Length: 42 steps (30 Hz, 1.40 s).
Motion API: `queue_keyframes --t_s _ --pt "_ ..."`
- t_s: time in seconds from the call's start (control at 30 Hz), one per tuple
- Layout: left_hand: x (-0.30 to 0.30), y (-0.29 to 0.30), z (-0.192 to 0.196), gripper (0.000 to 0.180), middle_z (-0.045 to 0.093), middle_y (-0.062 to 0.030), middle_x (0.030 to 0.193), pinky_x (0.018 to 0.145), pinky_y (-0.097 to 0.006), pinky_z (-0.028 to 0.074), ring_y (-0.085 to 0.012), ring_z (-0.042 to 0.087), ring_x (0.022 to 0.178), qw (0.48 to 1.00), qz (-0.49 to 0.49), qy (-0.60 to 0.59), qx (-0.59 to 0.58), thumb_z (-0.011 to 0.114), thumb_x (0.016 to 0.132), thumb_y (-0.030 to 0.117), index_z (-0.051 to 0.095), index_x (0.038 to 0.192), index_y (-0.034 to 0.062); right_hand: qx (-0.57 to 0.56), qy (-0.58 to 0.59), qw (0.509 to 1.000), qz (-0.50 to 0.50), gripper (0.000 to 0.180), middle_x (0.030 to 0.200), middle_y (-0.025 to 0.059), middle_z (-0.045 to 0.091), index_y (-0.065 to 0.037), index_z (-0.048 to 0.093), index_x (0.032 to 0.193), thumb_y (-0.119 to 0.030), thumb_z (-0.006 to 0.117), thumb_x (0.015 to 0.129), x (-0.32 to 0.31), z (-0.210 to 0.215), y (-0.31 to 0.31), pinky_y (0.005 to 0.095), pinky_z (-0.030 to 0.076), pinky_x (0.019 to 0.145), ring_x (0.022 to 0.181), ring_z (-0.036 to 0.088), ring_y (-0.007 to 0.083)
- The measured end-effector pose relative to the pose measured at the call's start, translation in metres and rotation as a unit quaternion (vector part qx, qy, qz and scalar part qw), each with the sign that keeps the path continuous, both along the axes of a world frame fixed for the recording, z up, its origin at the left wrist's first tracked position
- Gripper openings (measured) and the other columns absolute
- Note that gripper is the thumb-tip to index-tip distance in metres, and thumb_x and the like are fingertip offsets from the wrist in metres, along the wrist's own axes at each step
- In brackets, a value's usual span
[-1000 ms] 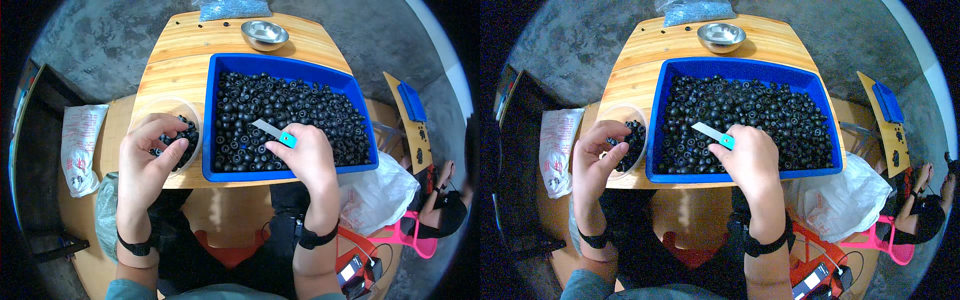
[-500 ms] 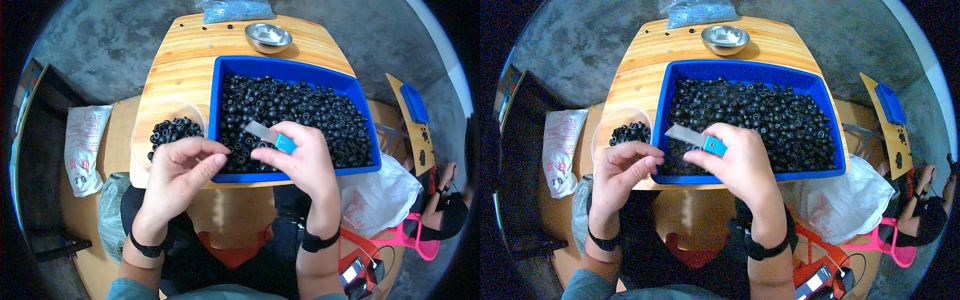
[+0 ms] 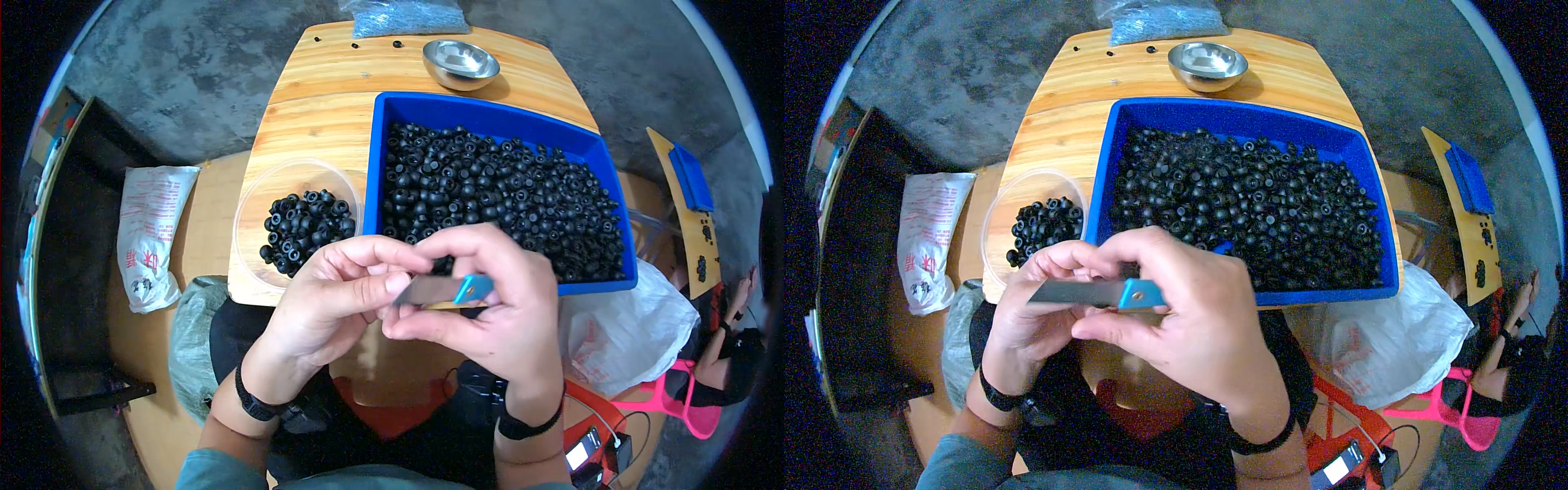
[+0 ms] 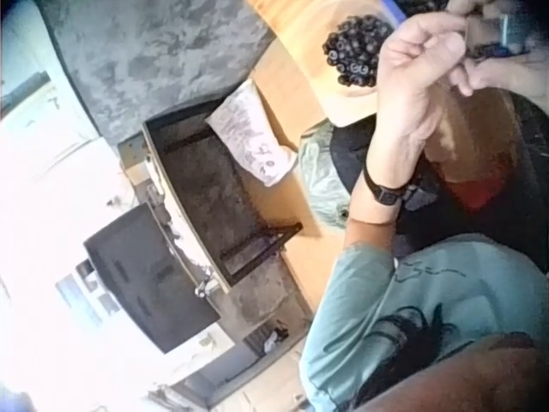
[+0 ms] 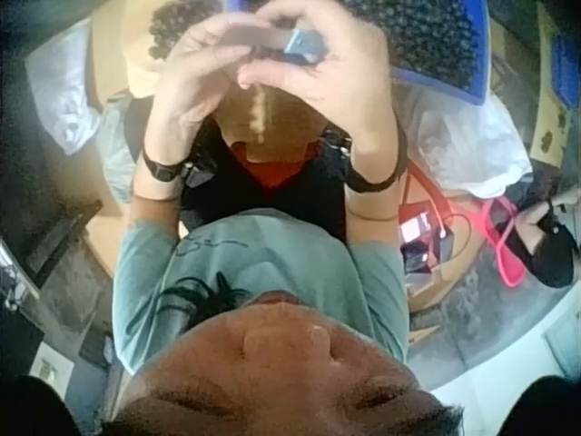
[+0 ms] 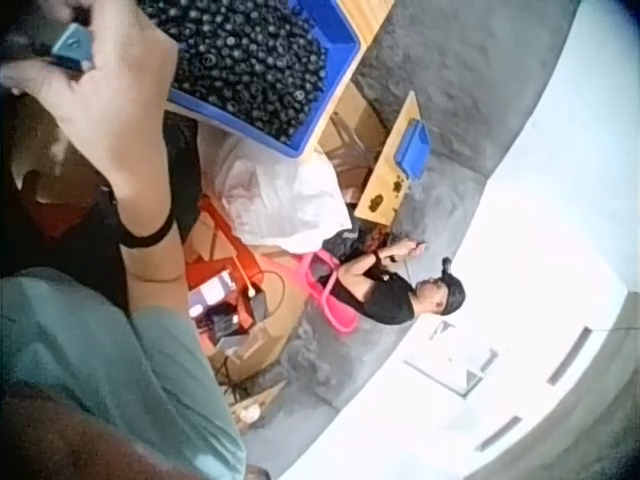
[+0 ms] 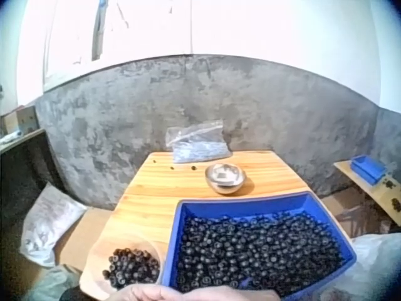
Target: Using a small utility knife to trim excess plastic (flash) from black plastic rings/gaskets.
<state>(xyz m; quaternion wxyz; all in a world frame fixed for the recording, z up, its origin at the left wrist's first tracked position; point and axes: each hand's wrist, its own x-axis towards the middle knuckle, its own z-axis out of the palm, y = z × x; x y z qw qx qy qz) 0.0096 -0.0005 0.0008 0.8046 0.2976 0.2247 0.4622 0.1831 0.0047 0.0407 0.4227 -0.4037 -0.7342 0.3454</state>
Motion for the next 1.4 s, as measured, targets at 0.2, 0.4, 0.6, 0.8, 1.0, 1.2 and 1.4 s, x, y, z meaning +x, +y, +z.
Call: queue_keyframes --t_s 0.2,0.4,0.6,0.8,1.0,1.2,1.4 --pt "-0.001 -0.004 0.001 0.028 0.063 -0.0149 0.092 0.068 -0.031 0.052 -0.0205 0.063 0.081 0.999 0.028 -0.028 -0.027 0.066 0.076 0.008 0.057 0.100 -0.0038 0.007 -0.035 0.999 0.003 0.034 0.063 0.0099 0.056 -0.005 0.055 0.070 -0.028 0.079 0.063 0.008 -0.007 0.000 0.0314 0.042 0.048 0.054 0.057 0.0256" --pt "0.001 -0.007 0.001 0.026 0.064 -0.0109 0.091 0.060 -0.022 0.050 -0.0125 0.061 0.071 0.999 0.037 -0.021 0.000 0.062 0.082 0.005 0.059 0.106 -0.0035 -0.047 -0.025 0.998 0.014 0.038 0.059 0.0115 0.051 -0.004 0.050 0.065 -0.029 0.077 0.066 0.003 -0.011 -0.001 0.0322 0.039 0.044 0.050 0.053 0.0266" --pt "0.001 -0.008 0.000 0.026 0.064 -0.0106 0.093 0.060 -0.021 0.050 -0.0113 0.061 0.070 0.999 0.043 -0.013 -0.001 0.062 0.081 0.005 0.059 0.106 -0.0032 -0.012 -0.043 0.999 0.017 0.040 0.059 0.0123 0.051 -0.004 0.048 0.066 -0.034 0.074 0.069 0.002 -0.014 0.000 0.0350 0.039 0.045 0.051 0.053 0.0291" --pt "0.002 -0.009 0.001 0.027 0.064 -0.0115 0.093 0.061 -0.021 0.050 -0.0107 0.059 0.069 0.998 0.053 -0.015 -0.006 0.061 0.081 0.004 0.059 0.107 -0.0033 0.063 -0.135 0.989 -0.006 0.043 0.059 0.0116 0.051 -0.005 0.047 0.066 -0.042 0.068 0.072 0.001 -0.010 -0.001 0.0370 0.041 0.046 0.053 0.054 0.0292" --pt "-0.002 -0.007 -0.006 0.026 0.064 -0.0100 0.091 0.061 -0.020 0.048 -0.0101 0.058 0.069 0.998 0.066 -0.018 0.004 0.060 0.082 0.005 0.058 0.108 -0.0032 0.085 -0.196 0.977 -0.025 0.042 0.058 0.0108 0.052 -0.006 0.047 0.066 -0.043 0.067 0.072 -0.004 -0.010 -0.001 0.0374 0.043 0.048 0.054 0.055 0.0289" --pt "-0.006 -0.005 0.000 0.021 0.064 -0.0071 0.085 0.059 -0.018 0.046 -0.0084 0.058 0.067 0.996 0.087 0.021 -0.003 0.061 0.083 0.007 0.061 0.103 -0.0009 -0.044 -0.012 0.999 -0.016 0.034 0.054 0.0086 0.048 -0.004 0.051 0.066 -0.029 0.072 0.075 0.007 -0.011 0.005 0.0305 0.035 0.044 0.045 0.044 0.0173" --pt "-0.040 0.013 0.016 0.012 0.064 -0.0051 0.080 0.057 -0.019 0.043 -0.0073 0.056 0.065 0.869 0.268 0.378 0.174 0.063 0.078 0.002 0.065 0.090 -0.0016 -0.061 -0.080 0.971 -0.217 0.030 0.051 0.0028 0.047 -0.003 0.053 0.062 -0.022 0.068 0.079 0.046 -0.024 0.030 0.0287 0.033 0.046 0.048 0.042 0.0106"
